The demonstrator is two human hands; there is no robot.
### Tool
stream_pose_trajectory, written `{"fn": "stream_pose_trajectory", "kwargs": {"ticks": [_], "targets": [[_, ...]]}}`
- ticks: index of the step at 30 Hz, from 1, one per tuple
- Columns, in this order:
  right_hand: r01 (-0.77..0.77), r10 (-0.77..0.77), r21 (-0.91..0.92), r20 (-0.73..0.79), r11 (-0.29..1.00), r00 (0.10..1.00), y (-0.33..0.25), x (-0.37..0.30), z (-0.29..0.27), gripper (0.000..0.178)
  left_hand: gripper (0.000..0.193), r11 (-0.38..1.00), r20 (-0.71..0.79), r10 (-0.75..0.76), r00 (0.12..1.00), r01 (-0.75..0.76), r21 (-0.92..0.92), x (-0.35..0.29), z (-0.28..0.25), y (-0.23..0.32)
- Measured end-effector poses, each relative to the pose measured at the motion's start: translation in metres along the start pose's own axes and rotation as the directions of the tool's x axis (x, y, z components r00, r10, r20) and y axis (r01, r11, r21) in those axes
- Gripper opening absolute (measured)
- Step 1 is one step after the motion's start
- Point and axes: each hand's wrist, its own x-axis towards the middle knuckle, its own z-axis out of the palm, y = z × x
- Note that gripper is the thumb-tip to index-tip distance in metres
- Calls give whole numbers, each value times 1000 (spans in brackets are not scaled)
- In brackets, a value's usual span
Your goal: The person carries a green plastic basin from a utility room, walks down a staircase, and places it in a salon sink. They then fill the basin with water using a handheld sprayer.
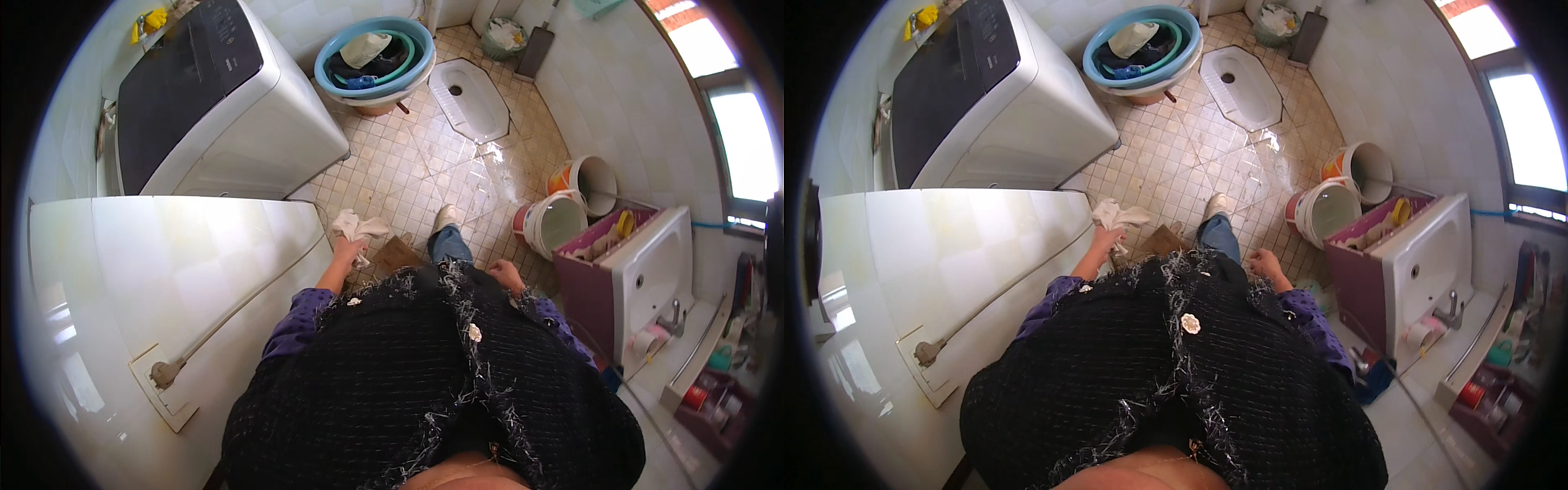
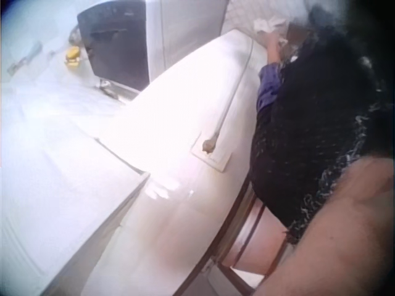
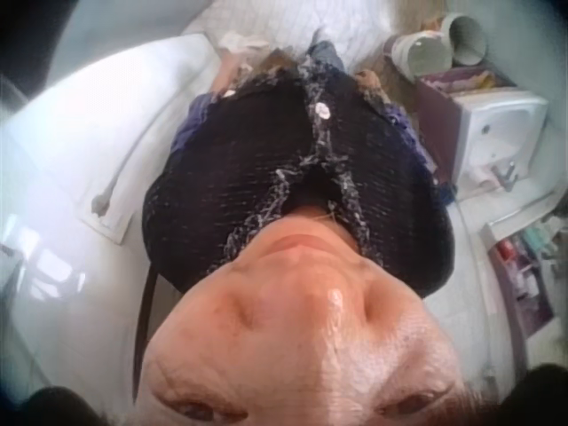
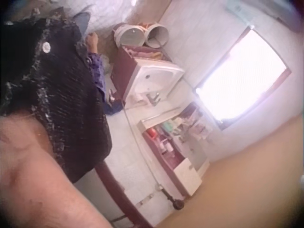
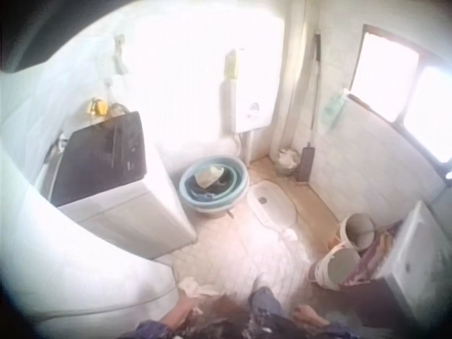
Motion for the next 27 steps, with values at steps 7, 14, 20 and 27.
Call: {"fn": "stream_pose_trajectory", "kwargs": {"ticks": [7,14,20,27], "targets": [[-184,168,96,154,978,974,-23,35,-22,22,23,997,-121,-67,990,61,-48,-31,-34,58],[-298,319,337,-5,893,948,-10,72,-90,17,20,992,-162,-4,987,-16,-124,-17,-28,71],[-306,291,235,99,923,952,-22,59,-79,15,21,972,-210,-124,970,76,-224,10,-42,75],[-251,234,159,121,955,965,-56,75,-103,20,16,915,-186,-276,943,199,-351,12,-60,62]]}}
